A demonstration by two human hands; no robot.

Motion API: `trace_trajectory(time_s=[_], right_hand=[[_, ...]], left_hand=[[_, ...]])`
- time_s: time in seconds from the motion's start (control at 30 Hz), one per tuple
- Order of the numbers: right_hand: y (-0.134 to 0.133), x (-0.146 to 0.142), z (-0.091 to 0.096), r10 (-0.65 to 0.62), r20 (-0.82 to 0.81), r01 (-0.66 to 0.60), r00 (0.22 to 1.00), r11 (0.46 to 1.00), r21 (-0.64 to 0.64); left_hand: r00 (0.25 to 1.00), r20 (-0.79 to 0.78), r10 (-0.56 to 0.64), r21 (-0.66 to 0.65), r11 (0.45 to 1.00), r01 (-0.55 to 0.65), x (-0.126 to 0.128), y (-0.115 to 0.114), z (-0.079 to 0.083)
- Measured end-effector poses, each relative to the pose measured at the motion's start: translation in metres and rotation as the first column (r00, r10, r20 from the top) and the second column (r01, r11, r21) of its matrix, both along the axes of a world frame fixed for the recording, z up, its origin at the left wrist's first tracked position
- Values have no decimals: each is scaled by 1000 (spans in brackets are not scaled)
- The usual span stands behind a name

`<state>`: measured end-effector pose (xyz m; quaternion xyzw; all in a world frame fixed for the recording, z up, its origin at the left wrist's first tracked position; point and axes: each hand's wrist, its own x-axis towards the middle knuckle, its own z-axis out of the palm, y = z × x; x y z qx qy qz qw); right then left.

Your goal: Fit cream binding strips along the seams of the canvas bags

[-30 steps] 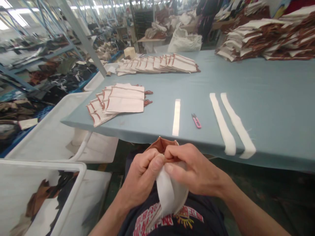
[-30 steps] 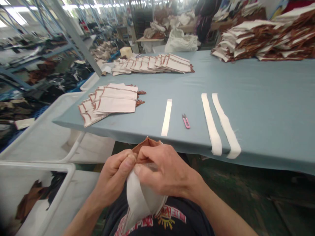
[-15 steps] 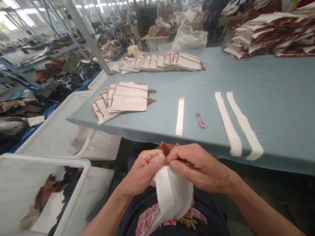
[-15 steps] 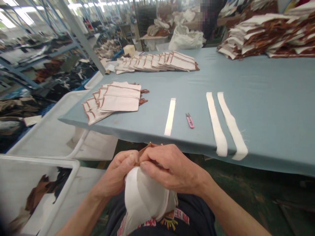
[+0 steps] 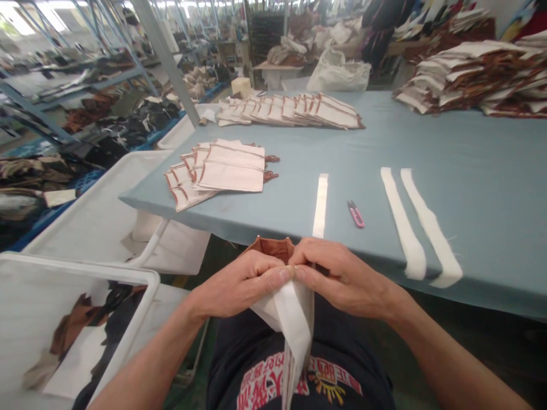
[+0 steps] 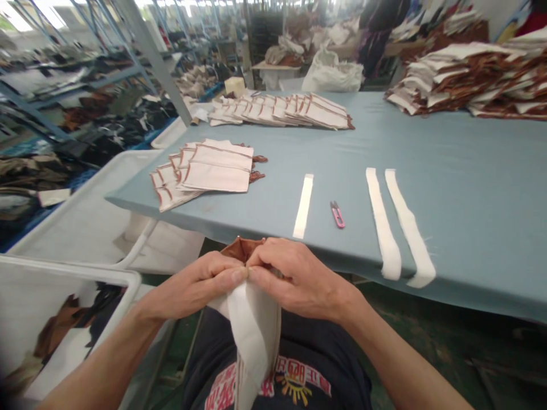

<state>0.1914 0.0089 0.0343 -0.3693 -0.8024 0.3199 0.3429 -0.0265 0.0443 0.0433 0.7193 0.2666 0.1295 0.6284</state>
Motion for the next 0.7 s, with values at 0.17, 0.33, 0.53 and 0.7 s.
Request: trace_trajectory(time_s=[0.17, 0.33, 0.53, 0.7], right_hand=[[-18, -15, -4, -222, -74, 208, 972, 964, -169], [-35, -34, -14, -348, -7, 337, 937, 912, -235], [-44, -51, -23, -400, 87, 402, 912, 837, -372], [-43, -65, -32, -470, 88, 460, 878, 781, -423]], left_hand=[[962, 36, 269, 115, 956, -271, -4, -7, -9], [905, -18, 425, 258, 876, -406, -7, -13, -13], [806, 90, 585, 360, 735, -574, -1, -20, -20], [747, 146, 648, 172, 727, -664, 5, -21, -34]])
